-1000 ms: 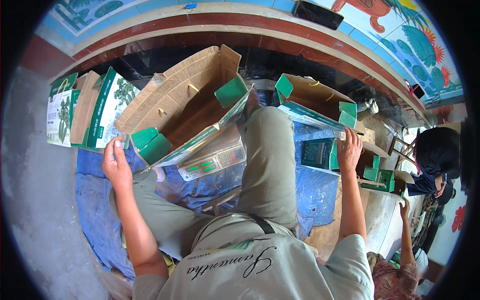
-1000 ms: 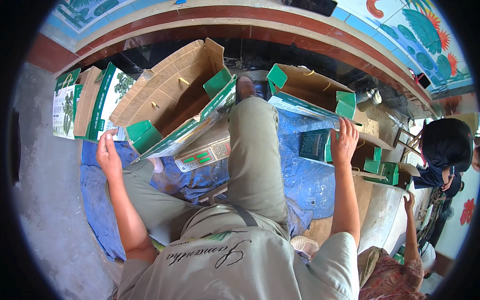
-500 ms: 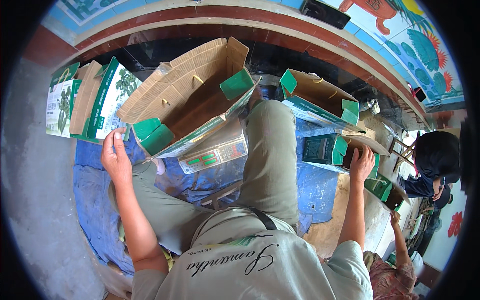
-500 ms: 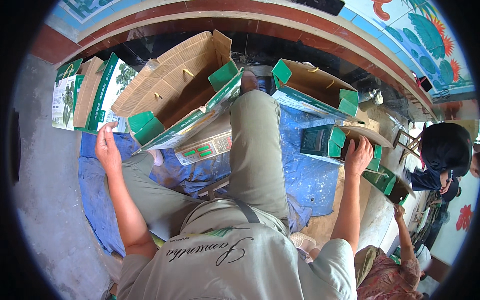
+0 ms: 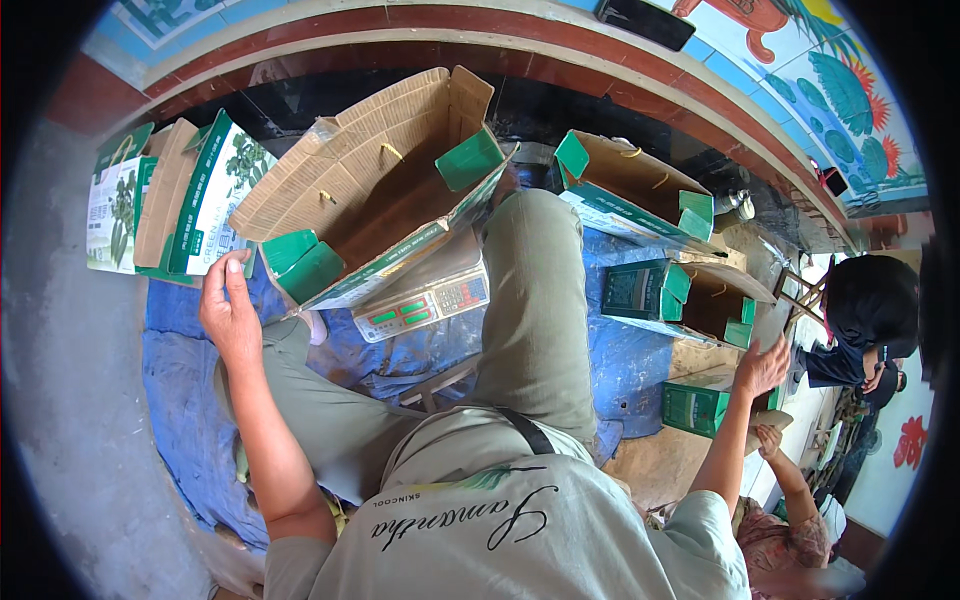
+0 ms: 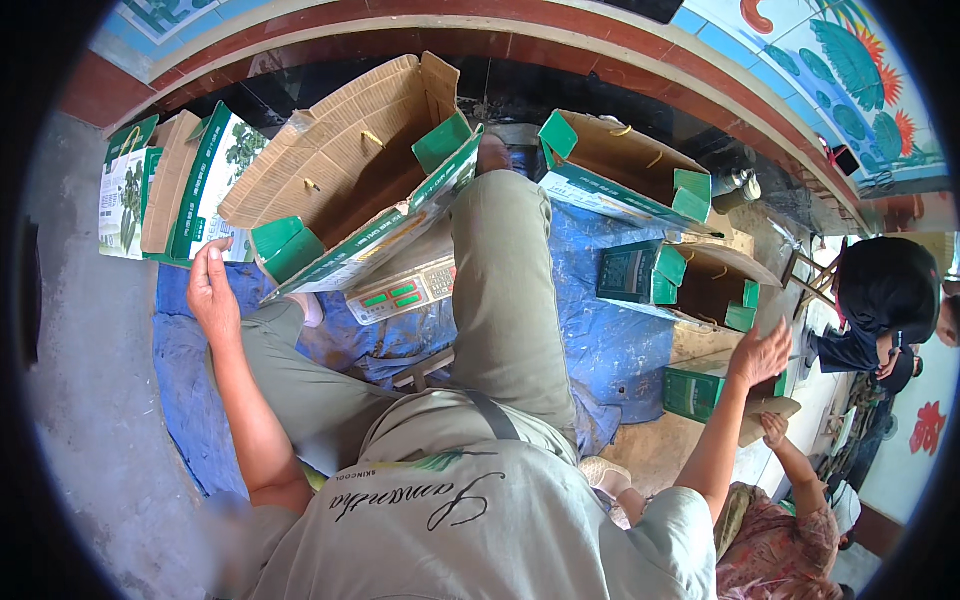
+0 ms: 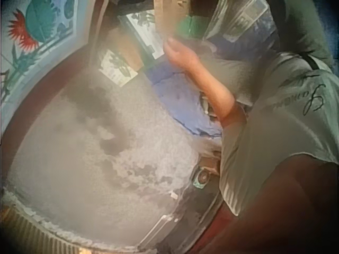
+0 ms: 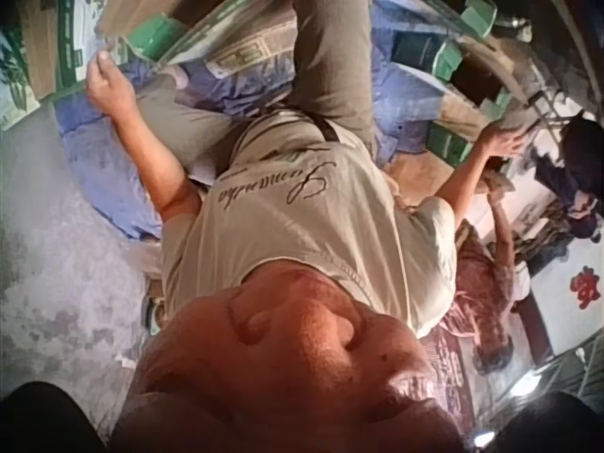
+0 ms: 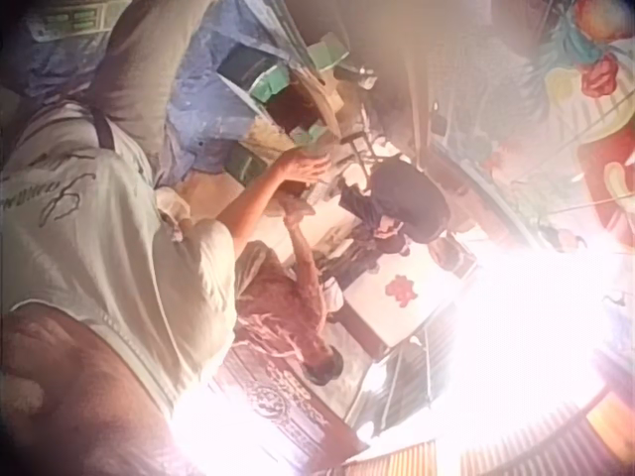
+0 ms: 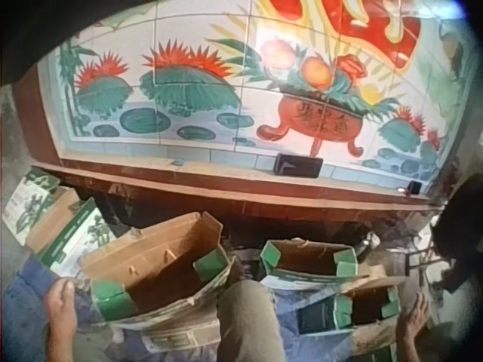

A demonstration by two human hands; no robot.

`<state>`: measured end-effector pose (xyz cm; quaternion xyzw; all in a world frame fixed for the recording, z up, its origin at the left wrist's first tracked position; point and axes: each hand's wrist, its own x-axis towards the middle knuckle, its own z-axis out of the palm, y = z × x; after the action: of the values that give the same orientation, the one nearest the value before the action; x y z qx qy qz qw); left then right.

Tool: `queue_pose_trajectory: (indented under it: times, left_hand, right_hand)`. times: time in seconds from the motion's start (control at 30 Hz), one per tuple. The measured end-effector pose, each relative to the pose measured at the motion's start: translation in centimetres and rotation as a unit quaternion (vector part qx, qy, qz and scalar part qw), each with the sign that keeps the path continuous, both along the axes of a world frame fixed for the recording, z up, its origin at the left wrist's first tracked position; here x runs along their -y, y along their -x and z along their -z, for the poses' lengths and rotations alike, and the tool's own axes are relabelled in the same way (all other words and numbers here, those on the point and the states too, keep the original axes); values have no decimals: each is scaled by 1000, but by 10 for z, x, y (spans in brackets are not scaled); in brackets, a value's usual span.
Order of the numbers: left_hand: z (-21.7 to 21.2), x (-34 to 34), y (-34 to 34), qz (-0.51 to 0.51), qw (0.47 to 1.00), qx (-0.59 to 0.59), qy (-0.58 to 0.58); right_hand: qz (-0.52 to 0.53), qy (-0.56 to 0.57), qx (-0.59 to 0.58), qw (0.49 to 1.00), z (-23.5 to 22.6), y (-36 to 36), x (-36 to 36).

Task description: Packing melons or papayas from a pile on the floor into cardboard boxes.

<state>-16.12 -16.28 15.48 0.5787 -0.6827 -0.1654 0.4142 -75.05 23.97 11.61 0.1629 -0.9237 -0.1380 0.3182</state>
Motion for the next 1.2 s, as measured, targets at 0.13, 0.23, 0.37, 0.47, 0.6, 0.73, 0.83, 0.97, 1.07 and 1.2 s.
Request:
queue_pose_trajectory:
  times: [0.13,0.23,0.37,0.47,0.6,0.73,0.83,0.97,1.07,1.2]
  left_hand:
    - [-1,-1,0,0,1000,6,-11]
    - [8,6,4,13,1000,-2,-20]
    - [9,6,1,8,1000,7,-11]
    - [10,9,4,9,1000,19,-12]
    - [12,9,4,6,1000,7,-6]
    - [12,8,4,1,1000,-1,-6]
    - [10,5,14,3,1000,-13,-8]
    - [1,-1,6,1,1000,-18,-2]
    - [-1,-1,7,3,1000,-21,-2]
    - [2,0,8,17,999,-44,1]
  right_hand:
    - [208,73,126,967,26,15,-70]
    - [259,361,343,827,76,47,-152]
    - [140,591,553,570,94,35,-121]
    - [156,618,520,569,81,16,-71]
    - [197,626,500,564,66,19,-33]
    - [238,669,471,523,86,54,-21]
    - [228,711,468,473,115,86,-34]
    - [265,740,467,406,129,98,-31]
    - [260,738,449,432,134,100,-53]
    - [199,767,408,454,142,92,-91]
